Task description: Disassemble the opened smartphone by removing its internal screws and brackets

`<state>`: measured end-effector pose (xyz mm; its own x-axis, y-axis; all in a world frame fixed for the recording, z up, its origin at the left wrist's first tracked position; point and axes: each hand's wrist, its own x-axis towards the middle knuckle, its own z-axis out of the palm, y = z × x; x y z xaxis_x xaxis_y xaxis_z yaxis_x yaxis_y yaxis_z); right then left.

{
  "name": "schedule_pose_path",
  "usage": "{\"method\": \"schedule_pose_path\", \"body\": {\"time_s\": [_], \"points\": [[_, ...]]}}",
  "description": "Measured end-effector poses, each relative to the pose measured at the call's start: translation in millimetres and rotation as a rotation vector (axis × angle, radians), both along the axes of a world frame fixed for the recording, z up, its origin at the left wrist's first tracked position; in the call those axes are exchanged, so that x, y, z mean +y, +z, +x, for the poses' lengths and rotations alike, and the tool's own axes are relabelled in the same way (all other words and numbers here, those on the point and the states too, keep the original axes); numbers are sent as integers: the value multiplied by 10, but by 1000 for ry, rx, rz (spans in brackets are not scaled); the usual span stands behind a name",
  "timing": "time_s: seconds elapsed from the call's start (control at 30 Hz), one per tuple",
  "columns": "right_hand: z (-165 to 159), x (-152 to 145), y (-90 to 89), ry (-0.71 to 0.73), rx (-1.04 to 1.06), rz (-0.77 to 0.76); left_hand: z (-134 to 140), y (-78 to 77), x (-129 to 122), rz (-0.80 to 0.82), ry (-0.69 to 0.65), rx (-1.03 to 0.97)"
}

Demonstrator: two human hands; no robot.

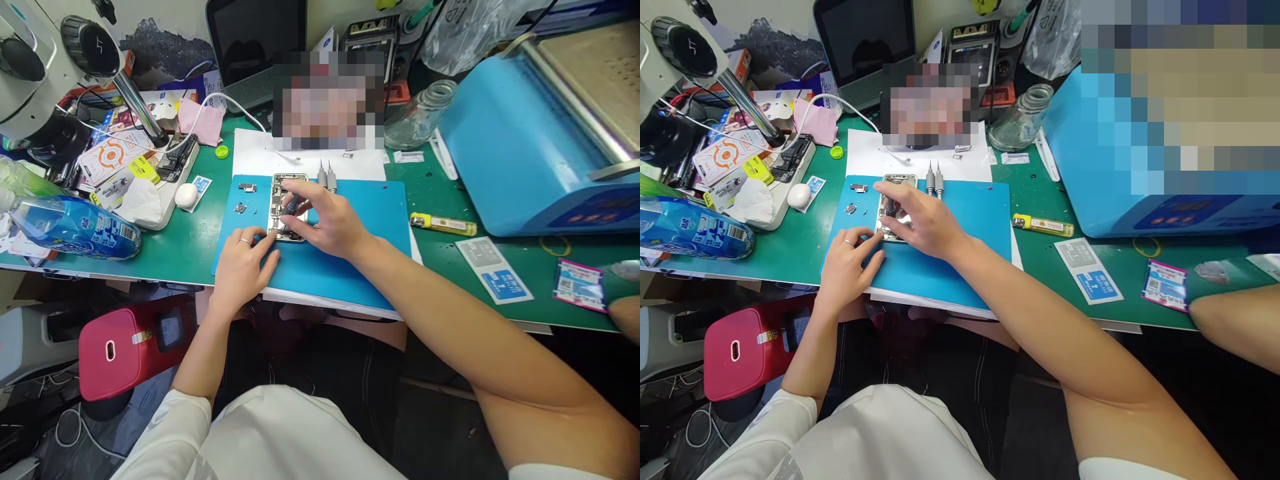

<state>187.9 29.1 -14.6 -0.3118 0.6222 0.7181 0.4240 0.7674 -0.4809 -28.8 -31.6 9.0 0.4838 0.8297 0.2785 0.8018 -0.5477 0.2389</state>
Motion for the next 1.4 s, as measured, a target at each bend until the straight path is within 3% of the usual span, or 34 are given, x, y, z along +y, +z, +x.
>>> {"method": "schedule_pose_path", "body": {"time_s": [0.77, 1.13, 1.4], "points": [[26, -27, 45, 9, 72, -125, -9, -11, 2, 11, 0, -14], [16, -32, 36, 42, 101, -195, -27, 42, 12, -20, -123, -1], [22, -54, 62, 40, 104, -208, -20, 50, 21, -42, -138, 7]]}}
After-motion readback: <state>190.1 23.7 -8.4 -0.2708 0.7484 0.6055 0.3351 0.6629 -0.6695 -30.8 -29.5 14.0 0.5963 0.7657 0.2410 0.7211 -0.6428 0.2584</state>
